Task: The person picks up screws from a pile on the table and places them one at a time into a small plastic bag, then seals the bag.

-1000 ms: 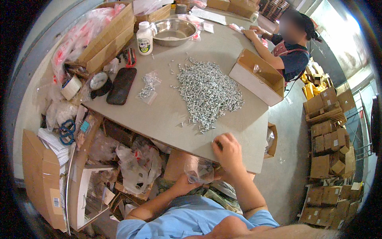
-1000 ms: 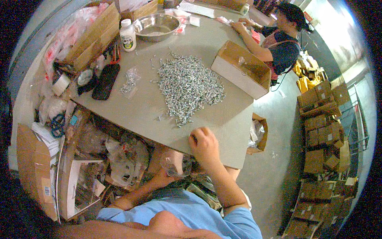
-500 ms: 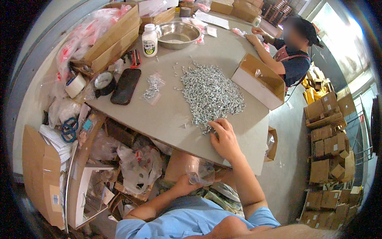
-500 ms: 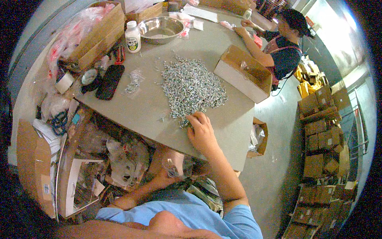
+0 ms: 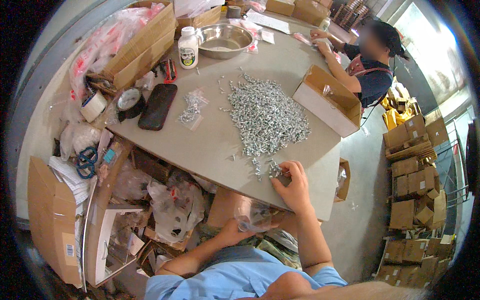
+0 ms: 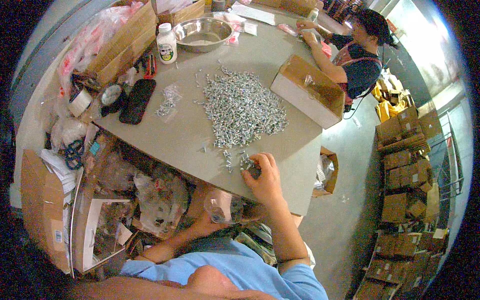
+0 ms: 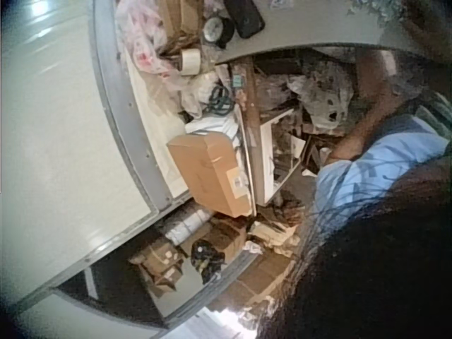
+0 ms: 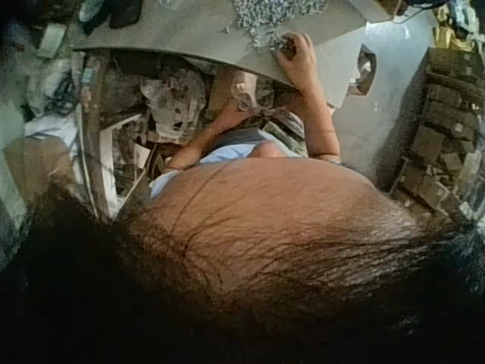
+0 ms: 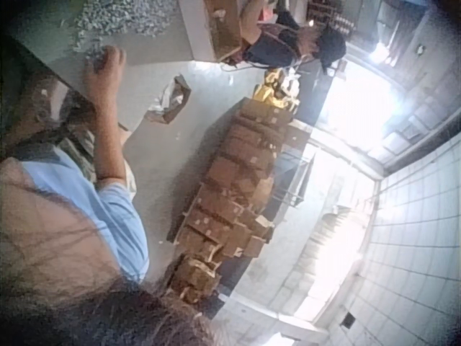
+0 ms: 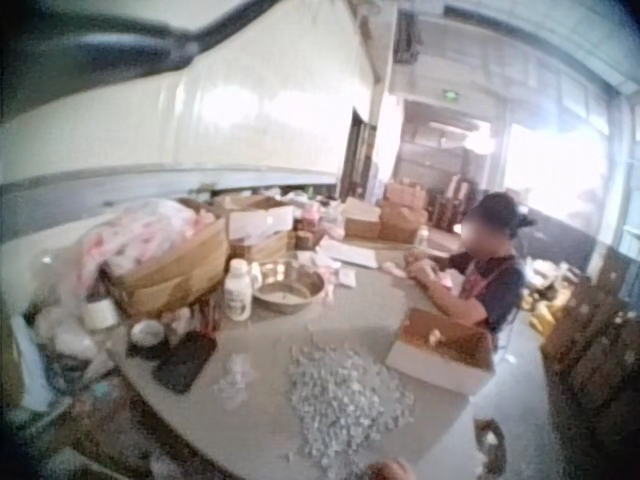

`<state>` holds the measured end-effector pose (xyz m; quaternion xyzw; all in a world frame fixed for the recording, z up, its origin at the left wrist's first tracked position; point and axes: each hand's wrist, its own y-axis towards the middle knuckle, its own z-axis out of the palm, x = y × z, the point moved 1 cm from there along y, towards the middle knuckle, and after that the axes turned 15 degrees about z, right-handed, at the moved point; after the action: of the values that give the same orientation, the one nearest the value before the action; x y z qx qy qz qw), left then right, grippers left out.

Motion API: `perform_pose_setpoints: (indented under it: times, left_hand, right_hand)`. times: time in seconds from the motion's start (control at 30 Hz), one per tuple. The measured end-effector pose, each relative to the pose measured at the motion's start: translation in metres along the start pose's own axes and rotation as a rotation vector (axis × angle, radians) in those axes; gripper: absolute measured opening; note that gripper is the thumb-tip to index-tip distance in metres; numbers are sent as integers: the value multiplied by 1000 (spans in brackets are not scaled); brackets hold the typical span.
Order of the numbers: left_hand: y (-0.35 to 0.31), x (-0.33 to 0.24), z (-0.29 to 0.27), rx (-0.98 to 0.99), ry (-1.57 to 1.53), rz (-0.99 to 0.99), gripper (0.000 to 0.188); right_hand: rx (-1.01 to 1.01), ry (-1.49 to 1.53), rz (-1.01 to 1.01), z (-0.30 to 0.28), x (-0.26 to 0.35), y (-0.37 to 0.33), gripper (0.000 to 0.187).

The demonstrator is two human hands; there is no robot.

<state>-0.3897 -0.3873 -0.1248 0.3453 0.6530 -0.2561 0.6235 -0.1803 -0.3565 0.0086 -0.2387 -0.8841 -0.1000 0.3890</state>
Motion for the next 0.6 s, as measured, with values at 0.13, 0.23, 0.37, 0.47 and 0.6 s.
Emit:
perform_pose_setpoints:
  times: [0.13, 0.23, 0.37, 0.47, 0.6]
  left_hand:
    - [-2, 4, 2, -23, 3, 10, 30]
    - [-1, 1, 2, -22, 19, 31, 29]
    - [-3, 12, 2, 80, -144, -89, 40]
    - [-1, 7, 1, 108, -109, -137, 39]
    - [-3, -5, 4, -60, -8, 18, 25]
  right_hand:
    - [-84, -58, -80, 2, -3, -2, 39]
    - [-77, -67, -97, 1, -4, -2, 35]
    - [-86, -79, -146, 0, -6, -2, 28]
    - [-120, -122, -165, 1, -8, -2, 27]
    - [-107, -146, -89, -1, -8, -3, 25]
